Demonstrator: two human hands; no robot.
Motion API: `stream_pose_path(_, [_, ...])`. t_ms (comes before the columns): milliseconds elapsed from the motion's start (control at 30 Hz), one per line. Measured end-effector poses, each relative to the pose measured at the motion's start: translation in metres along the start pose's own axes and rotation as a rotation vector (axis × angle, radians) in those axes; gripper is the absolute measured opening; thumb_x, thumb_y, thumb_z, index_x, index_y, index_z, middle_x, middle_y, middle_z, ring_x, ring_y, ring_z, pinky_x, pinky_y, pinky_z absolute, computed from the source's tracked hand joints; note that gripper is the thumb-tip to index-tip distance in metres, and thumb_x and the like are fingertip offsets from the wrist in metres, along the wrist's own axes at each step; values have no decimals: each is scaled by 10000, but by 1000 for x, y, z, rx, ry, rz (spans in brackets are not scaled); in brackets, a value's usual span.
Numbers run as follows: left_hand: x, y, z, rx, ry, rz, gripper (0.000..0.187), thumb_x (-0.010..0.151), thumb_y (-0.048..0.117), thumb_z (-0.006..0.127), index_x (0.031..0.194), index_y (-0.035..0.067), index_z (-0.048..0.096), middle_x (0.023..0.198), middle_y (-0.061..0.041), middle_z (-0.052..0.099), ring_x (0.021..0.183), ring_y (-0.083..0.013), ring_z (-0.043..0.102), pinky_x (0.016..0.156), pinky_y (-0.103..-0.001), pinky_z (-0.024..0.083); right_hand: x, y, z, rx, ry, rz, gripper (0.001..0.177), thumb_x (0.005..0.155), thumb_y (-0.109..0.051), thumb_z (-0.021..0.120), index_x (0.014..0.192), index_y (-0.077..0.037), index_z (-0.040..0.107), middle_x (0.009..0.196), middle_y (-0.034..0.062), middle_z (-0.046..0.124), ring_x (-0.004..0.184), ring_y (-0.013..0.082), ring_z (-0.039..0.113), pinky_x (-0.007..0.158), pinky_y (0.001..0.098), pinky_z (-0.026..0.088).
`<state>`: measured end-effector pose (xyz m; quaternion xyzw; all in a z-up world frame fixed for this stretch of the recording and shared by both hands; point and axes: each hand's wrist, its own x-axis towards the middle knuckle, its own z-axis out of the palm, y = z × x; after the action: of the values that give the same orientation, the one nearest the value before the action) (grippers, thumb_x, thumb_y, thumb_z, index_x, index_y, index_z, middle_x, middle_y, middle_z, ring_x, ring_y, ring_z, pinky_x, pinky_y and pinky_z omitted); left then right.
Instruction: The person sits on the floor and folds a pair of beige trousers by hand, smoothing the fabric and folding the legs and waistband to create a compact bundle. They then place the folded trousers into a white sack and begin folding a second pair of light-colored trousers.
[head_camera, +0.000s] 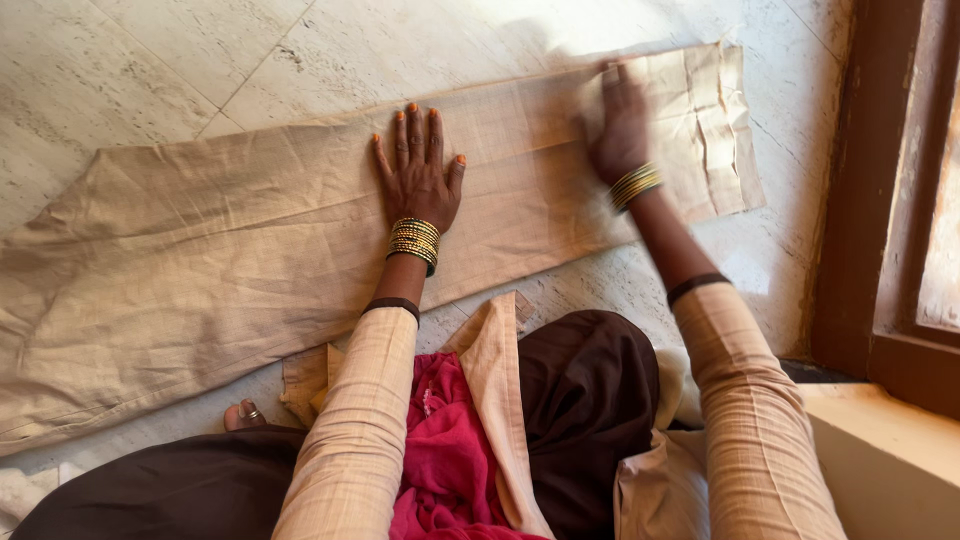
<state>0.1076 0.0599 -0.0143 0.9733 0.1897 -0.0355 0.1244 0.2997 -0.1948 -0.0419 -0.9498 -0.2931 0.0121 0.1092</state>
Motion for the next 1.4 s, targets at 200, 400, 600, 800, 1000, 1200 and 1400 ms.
stream_pose_path(200, [-1, -1, 2, -16, 20, 9, 733, 1078, 556, 269, 1669, 161, 88, 1743, -109, 47, 1607, -278, 30, 1253, -600, -51, -70, -93, -23, -65, -278, -298, 901, 1016, -676, 123, 1633, -21, 79, 1721, 157, 51, 1592, 259, 8, 1277, 400, -29])
stream_pose_path(400, [0, -2, 5, -8, 18, 8, 731, 1078, 563, 258, 1668, 166, 90, 1743, -110, 49, 1607, -280, 35, 1249, -605, -55, -63, -40, -55, -116, -288, -36, 923, 1008, -693, 71, 1630, -11, 48, 1727, 154, 33, 1594, 263, 9, 1276, 397, -25])
stream_pose_path(600, [0, -2, 5, -11, 24, 7, 735, 1073, 559, 271, 1665, 162, 91, 1739, -111, 48, 1604, -277, 39, 1248, -603, -49, -67, 23, -60, -107, -216, 182, 974, 980, -741, 89, 1641, -26, 50, 1739, 143, 33, 1605, 281, 13, 1284, 406, -17])
stream_pose_path(800, [1, -5, 8, 8, 36, 9, 738, 1076, 560, 281, 1668, 166, 85, 1746, -110, 44, 1611, -282, 37, 1247, -608, -54, -72, 47, -70, -168, -208, 339, 993, 982, -761, 126, 1643, -26, 43, 1735, 143, 36, 1614, 278, 7, 1284, 464, -57])
stream_pose_path(1000, [-21, 22, 6, -1, 6, -26, 758, 1074, 615, 249, 1662, 171, 71, 1736, -120, 20, 1613, -292, 48, 1237, -655, -34, -89, -11, -47, -98, -132, -92, 854, 1061, -629, 132, 1645, -9, 64, 1743, 164, 42, 1613, 267, 18, 1272, 502, -69])
stream_pose_path(1200, [-111, 53, 39, -6, 56, 129, 763, 1065, 581, 272, 1661, 136, 100, 1735, -116, 58, 1602, -269, 51, 1263, -591, -47, -122, -83, -26, -76, -289, -367, 903, 1000, -680, 158, 1625, -31, 90, 1713, 148, 71, 1584, 259, 28, 1269, 434, -45])
stream_pose_path(1400, [-108, 8, 19, 47, 1, -3, 742, 1053, 581, 237, 1649, 157, 111, 1729, -103, 72, 1591, -255, 43, 1260, -538, -31, -123, -52, -43, -44, -214, -207, 915, 1012, -689, 121, 1632, -18, 97, 1725, 157, 84, 1599, 277, 27, 1276, 441, -55])
